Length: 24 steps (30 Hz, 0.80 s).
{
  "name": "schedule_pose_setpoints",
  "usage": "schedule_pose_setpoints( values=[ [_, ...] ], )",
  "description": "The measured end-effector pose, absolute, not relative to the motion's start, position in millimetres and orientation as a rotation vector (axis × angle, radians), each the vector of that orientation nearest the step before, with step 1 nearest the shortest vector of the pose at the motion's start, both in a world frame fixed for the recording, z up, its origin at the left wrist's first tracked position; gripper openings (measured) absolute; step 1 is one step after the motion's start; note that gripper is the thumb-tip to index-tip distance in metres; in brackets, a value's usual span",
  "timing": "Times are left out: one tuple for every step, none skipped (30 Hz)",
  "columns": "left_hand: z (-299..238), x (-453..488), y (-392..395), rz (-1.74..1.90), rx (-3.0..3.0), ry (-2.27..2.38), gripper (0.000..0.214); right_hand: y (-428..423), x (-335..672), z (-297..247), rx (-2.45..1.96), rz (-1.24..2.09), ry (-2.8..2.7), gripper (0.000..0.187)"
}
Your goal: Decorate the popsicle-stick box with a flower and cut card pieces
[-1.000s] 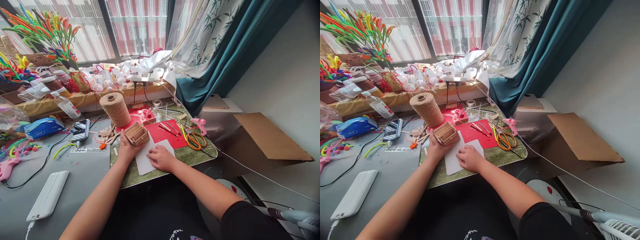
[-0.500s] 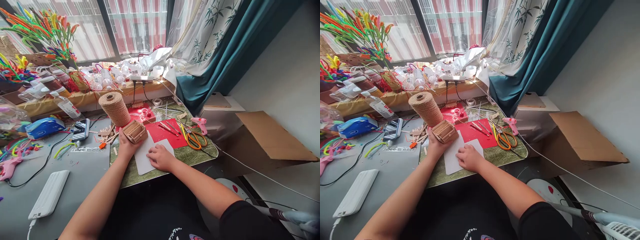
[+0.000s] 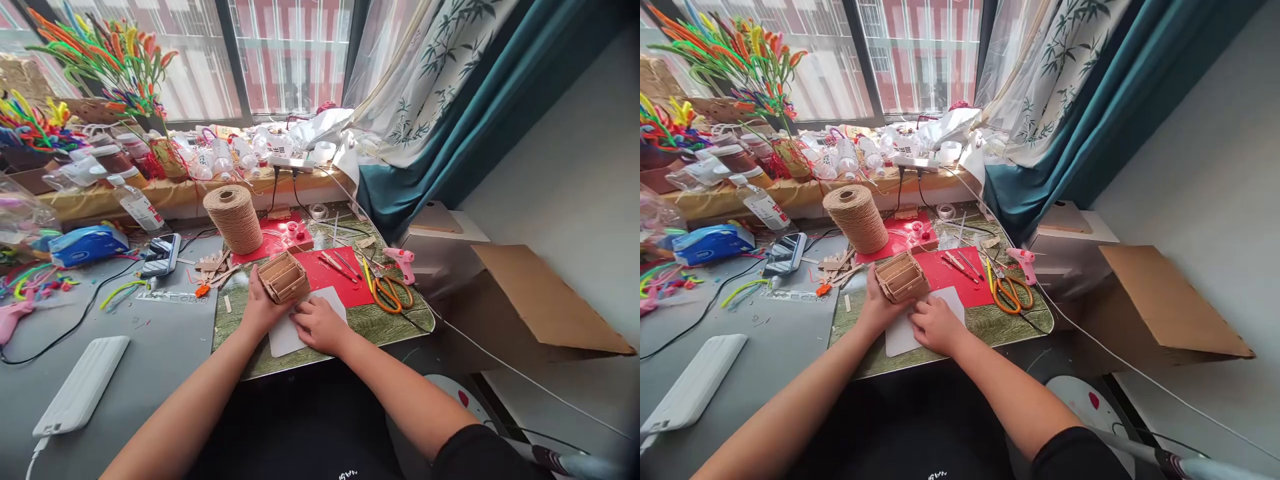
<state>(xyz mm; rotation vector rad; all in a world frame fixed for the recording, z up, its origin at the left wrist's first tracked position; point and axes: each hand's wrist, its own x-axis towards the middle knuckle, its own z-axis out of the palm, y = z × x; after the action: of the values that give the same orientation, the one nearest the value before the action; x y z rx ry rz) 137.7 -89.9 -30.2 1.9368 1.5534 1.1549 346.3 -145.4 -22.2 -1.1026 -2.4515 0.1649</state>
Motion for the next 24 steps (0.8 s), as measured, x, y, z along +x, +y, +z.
schedule_pose_setpoints(
  values=[
    [-31,137,-88,1.141,1.949,1.565,0.144,-146,346,-23,-1.1,0.176,-2.452,0.022],
    [-32,136,-85,1.136,1.959,1.569,0.144,-145,346,-24,-1.098,0.192,-2.45,0.023],
    [-32,134,-82,1.131,1.969,1.566,0.145,-145,345,-25,-1.096,0.21,-2.446,0.023],
    [-33,132,-77,1.134,1.972,1.564,0.145,-145,345,-26,-1.097,0.227,-2.439,0.024],
    [-33,129,-72,1.146,1.97,1.566,0.145,-145,345,-26,-1.099,0.245,-2.432,0.024],
    [-33,126,-67,1.167,1.966,1.572,0.146,-145,344,-27,-1.103,0.26,-2.425,0.025],
    [-32,123,-61,1.197,1.959,1.589,0.146,-145,344,-27,-1.106,0.27,-2.418,0.025],
    [-31,121,-56,1.22,1.962,1.603,0.147,-145,344,-26,-1.107,0.276,-2.414,0.025],
    [-30,118,-51,1.233,1.968,1.614,0.147,-145,344,-26,-1.108,0.277,-2.412,0.025],
    [-28,116,-48,1.243,1.978,1.62,0.147,-146,344,-25,-1.109,0.275,-2.411,0.025],
    [-26,115,-48,1.247,1.987,1.623,0.147,-146,345,-24,-1.11,0.269,-2.41,0.024],
    [-25,114,-49,1.25,1.989,1.625,0.146,-146,345,-24,-1.113,0.263,-2.408,0.024],
    [-24,113,-53,1.252,1.983,1.625,0.145,-147,345,-23,-1.115,0.256,-2.409,0.024],
    [-24,113,-59,1.246,1.974,1.621,0.144,-147,345,-23,-1.116,0.25,-2.411,0.024],
    [-24,113,-65,1.232,1.97,1.611,0.143,-147,345,-23,-1.117,0.243,-2.415,0.024],
    [-26,114,-72,1.214,1.977,1.594,0.142,-146,345,-24,-1.116,0.237,-2.423,0.025],
    [-28,114,-78,1.196,1.993,1.573,0.142,-146,345,-24,-1.114,0.232,-2.431,0.025],
    [-30,115,-82,1.184,2.014,1.557,0.143,-146,345,-25,-1.111,0.23,-2.438,0.026],
    [-32,115,-84,1.18,2.036,1.547,0.144,-145,345,-26,-1.108,0.228,-2.444,0.026],
    [-34,115,-84,1.185,2.053,1.544,0.145,-145,345,-27,-1.107,0.229,-2.447,0.027],
    [-35,115,-81,1.197,2.06,1.547,0.146,-144,346,-27,-1.106,0.231,-2.45,0.027],
    [-36,115,-77,1.211,2.061,1.549,0.147,-144,346,-28,-1.106,0.235,-2.451,0.028],
    [-35,114,-71,1.222,2.061,1.549,0.147,-144,346,-28,-1.107,0.239,-2.45,0.028],
    [-33,113,-66,1.232,2.059,1.547,0.147,-144,346,-28,-1.107,0.243,-2.447,0.028]
  ],
)
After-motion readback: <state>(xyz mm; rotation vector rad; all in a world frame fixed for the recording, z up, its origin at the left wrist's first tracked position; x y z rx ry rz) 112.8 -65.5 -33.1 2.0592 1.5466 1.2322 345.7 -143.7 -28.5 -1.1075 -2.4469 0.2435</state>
